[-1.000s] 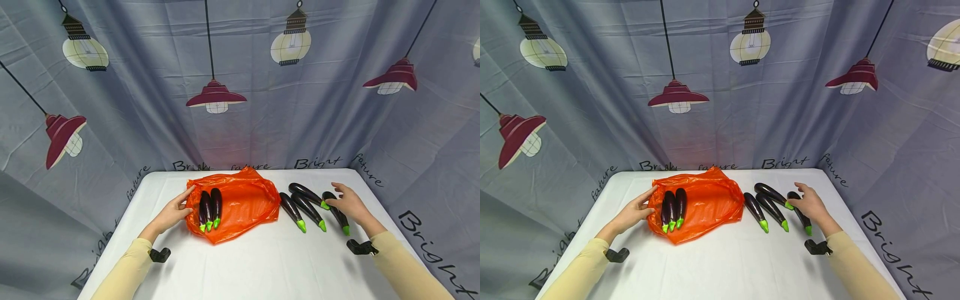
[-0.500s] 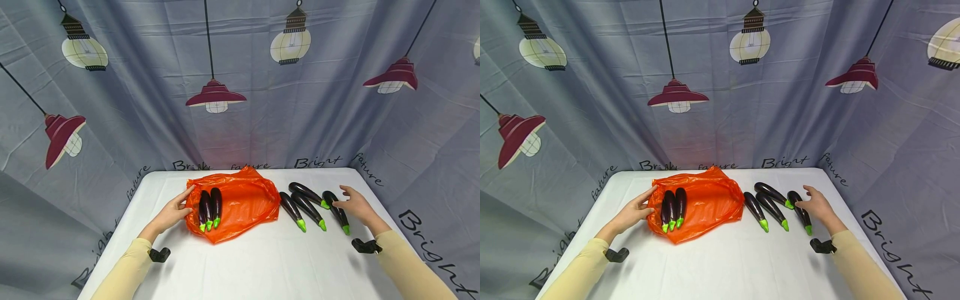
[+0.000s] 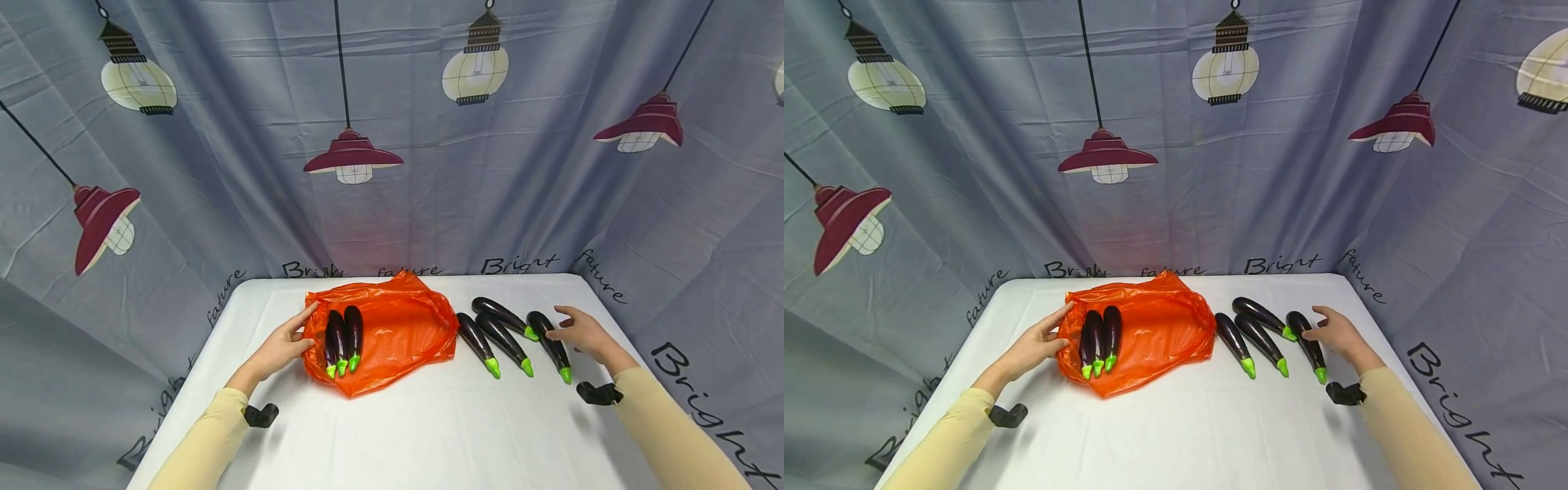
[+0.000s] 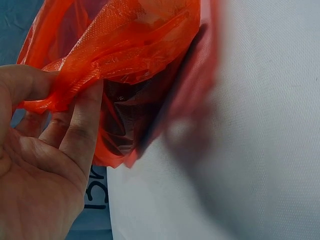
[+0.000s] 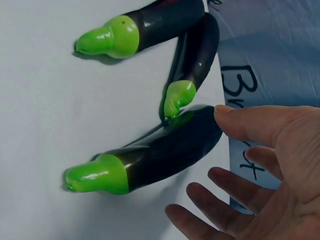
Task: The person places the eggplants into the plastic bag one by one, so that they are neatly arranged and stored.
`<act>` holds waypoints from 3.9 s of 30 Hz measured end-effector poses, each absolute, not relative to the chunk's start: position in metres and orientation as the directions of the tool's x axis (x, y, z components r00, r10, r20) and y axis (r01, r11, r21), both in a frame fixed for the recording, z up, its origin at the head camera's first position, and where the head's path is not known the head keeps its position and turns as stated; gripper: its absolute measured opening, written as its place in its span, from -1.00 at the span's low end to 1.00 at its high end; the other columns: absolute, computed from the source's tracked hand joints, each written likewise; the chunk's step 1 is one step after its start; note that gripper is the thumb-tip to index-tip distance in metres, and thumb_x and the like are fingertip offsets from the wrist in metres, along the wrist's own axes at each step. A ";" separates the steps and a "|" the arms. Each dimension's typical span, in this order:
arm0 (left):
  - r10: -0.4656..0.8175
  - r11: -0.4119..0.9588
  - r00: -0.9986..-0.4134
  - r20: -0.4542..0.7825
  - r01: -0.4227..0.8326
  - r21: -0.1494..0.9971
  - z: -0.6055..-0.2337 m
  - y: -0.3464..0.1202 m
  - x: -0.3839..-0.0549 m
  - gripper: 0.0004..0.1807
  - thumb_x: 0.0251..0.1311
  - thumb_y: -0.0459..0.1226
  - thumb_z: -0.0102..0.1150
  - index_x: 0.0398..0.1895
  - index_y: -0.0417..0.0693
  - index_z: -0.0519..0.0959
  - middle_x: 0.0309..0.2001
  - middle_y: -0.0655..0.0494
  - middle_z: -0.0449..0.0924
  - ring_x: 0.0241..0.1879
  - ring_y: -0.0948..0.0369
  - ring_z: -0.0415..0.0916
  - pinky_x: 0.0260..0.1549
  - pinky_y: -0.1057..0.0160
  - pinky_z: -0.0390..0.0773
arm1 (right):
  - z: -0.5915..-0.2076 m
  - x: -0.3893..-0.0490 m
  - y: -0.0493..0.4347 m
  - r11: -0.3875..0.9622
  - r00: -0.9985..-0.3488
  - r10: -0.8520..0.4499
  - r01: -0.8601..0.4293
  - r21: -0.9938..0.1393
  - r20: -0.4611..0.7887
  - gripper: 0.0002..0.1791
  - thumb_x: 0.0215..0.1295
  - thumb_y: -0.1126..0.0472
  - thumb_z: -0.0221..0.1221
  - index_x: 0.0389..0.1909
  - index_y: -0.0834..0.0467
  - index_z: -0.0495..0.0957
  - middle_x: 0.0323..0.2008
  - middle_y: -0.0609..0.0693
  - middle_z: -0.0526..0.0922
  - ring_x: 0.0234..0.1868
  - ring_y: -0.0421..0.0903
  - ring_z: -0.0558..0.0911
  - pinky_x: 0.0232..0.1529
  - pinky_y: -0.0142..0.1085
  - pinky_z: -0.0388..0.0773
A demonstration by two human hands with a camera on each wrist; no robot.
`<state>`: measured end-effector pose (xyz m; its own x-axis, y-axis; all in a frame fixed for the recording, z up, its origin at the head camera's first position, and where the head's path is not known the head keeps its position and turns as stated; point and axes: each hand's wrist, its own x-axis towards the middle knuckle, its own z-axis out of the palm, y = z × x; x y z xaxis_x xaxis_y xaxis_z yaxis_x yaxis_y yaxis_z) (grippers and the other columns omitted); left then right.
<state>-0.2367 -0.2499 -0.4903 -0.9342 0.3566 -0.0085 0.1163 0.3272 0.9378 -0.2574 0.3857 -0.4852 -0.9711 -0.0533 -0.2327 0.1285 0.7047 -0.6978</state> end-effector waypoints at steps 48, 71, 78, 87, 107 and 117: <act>0.353 0.347 -0.935 -0.030 0.102 0.932 -0.491 -0.252 -0.235 -0.16 0.41 -0.42 0.13 0.65 0.31 0.09 0.61 -0.12 -0.03 0.23 -0.12 0.51 -0.13 0.22 0.60 | -0.499 -0.272 0.406 0.590 -0.875 -0.031 0.373 -0.716 -0.483 -0.09 0.31 0.21 0.35 0.50 0.40 0.04 -0.07 0.27 0.60 -0.07 0.12 0.63 -0.07 0.03 0.66; 0.338 0.356 -0.940 -0.040 0.089 0.930 -0.488 -0.251 -0.235 -0.14 0.41 -0.41 0.13 0.64 0.38 0.09 0.56 -0.09 0.14 0.04 0.05 0.61 -0.20 0.20 0.61 | -0.502 -0.274 0.406 0.583 -0.876 -0.032 0.374 -0.721 -0.481 -0.10 0.30 0.25 0.33 0.52 0.38 0.05 -0.03 0.28 0.59 -0.06 0.14 0.62 -0.11 0.02 0.68; 0.335 0.358 -0.941 -0.042 0.086 0.930 -0.490 -0.252 -0.235 -0.14 0.40 -0.42 0.13 0.64 0.41 0.09 0.52 -0.12 0.20 0.03 0.05 0.62 -0.21 0.20 0.61 | -0.500 -0.271 0.403 0.582 -0.879 -0.046 0.363 -0.728 -0.475 -0.10 0.30 0.28 0.32 0.53 0.39 0.04 -0.05 0.27 0.61 -0.09 0.11 0.63 -0.13 0.01 0.68; 0.341 0.353 -0.939 -0.040 0.088 0.931 -0.492 -0.254 -0.236 -0.13 0.39 -0.43 0.13 0.65 0.32 0.07 0.53 -0.20 0.18 0.05 0.04 0.62 -0.18 0.19 0.62 | -0.500 -0.272 0.401 0.592 -0.877 -0.039 0.367 -0.718 -0.480 -0.12 0.31 0.29 0.30 0.53 0.38 0.04 -0.03 0.28 0.59 -0.09 0.12 0.61 -0.11 0.02 0.68; 0.351 0.343 -0.936 -0.029 0.100 0.934 -0.492 -0.252 -0.236 -0.14 0.38 -0.45 0.14 0.65 0.30 0.09 0.55 -0.19 0.13 0.07 -0.01 0.59 -0.24 0.24 0.60 | -0.500 -0.268 0.401 0.604 -0.893 -0.083 0.307 -0.735 -0.442 -0.16 0.34 0.31 0.21 0.53 0.42 0.01 0.03 0.37 0.53 -0.10 0.13 0.62 -0.12 0.04 0.67; 0.351 0.347 -0.936 -0.032 0.099 0.933 -0.491 -0.253 -0.235 -0.15 0.39 -0.44 0.14 0.65 0.30 0.10 0.54 -0.20 0.14 0.09 -0.02 0.59 -0.21 0.23 0.61 | -0.486 -0.270 0.413 0.583 -0.925 -0.097 0.246 -0.774 -0.367 -0.11 0.42 0.26 0.17 0.55 0.44 -0.13 0.25 0.53 0.30 0.13 0.34 0.49 -0.01 0.08 0.64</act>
<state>-0.2353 -0.2527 -0.4907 -0.9358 0.3510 -0.0318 0.0986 0.3474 0.9325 -0.2700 0.4129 -0.4857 -0.9251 -0.0974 -0.3671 0.2460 0.5829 -0.7744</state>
